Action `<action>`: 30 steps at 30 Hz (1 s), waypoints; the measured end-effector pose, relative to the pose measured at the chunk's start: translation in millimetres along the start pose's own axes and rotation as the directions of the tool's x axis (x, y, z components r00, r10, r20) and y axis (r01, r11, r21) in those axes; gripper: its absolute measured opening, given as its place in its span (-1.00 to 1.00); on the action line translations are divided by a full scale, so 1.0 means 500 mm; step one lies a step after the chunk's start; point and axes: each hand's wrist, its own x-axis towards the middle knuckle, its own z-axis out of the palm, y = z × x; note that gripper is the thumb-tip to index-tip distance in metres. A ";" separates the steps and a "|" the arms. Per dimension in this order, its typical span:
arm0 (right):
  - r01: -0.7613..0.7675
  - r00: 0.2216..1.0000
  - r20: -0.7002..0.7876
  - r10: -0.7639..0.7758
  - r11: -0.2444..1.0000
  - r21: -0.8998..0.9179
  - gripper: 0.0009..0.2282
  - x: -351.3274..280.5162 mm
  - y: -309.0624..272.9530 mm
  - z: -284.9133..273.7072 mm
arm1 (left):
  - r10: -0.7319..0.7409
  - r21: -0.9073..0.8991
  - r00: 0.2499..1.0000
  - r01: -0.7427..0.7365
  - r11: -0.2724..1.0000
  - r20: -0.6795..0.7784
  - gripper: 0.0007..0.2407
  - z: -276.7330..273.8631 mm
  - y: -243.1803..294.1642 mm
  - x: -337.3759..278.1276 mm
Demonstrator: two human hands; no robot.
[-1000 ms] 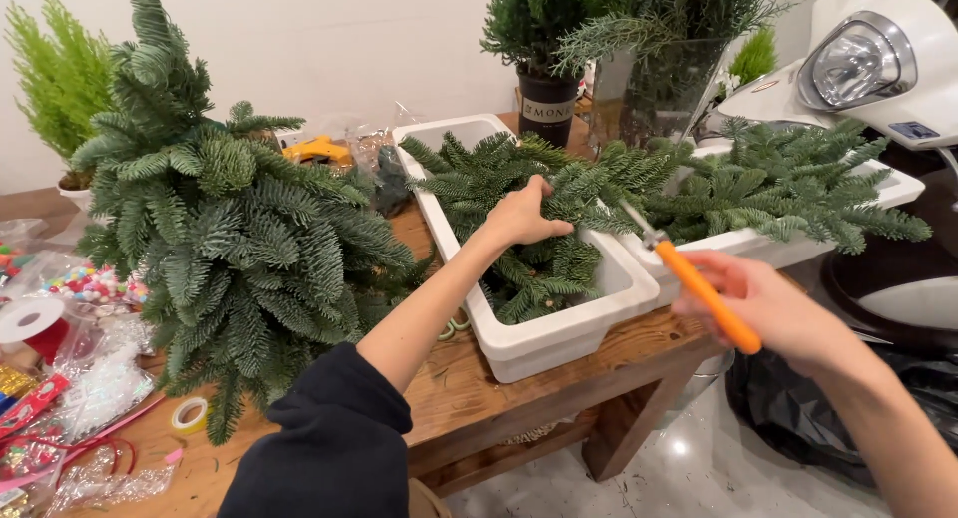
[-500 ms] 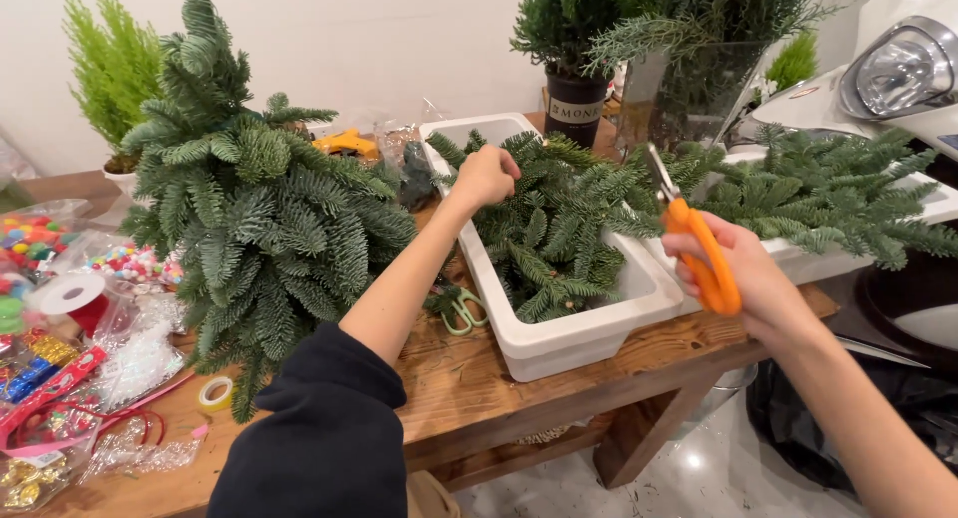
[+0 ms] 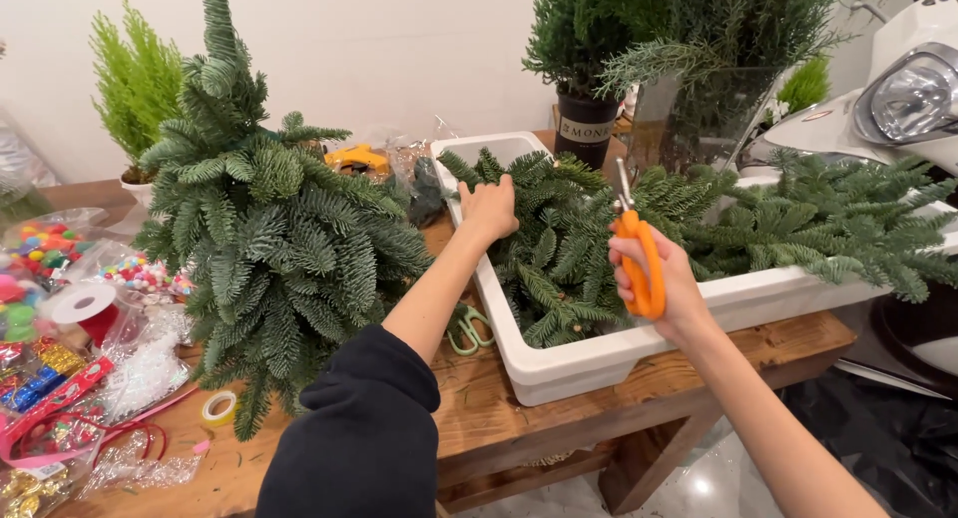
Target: The person uses orange-handled shears to trim small artificial pine branches from a white container. They then insert the trimmed branches into a small artificial Christmas tree on the table, adjusting the foliage to shape the tree.
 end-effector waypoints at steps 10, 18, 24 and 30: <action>0.035 0.999 -0.003 -0.035 0.999 -0.033 -0.72 -0.006 0.007 0.003 | -0.006 -0.416 1.000 0.013 0.909 0.016 -0.54 -0.088 -0.045 0.032; -0.006 1.000 0.006 0.007 0.998 -0.070 -0.72 -0.011 0.002 0.009 | -0.124 -0.872 0.980 -0.080 0.483 -0.159 -0.63 -0.229 -0.052 -0.055; -0.115 0.988 0.087 0.127 0.986 -0.124 -0.71 -0.003 0.011 0.010 | -0.102 -0.939 0.992 -0.041 0.342 -0.080 -0.62 -0.219 -0.006 -0.071; -0.131 0.969 0.181 0.169 0.971 -0.202 -0.75 0.002 -0.006 0.014 | 0.074 -0.909 0.997 -0.061 0.413 -0.033 -0.59 -0.200 0.022 -0.089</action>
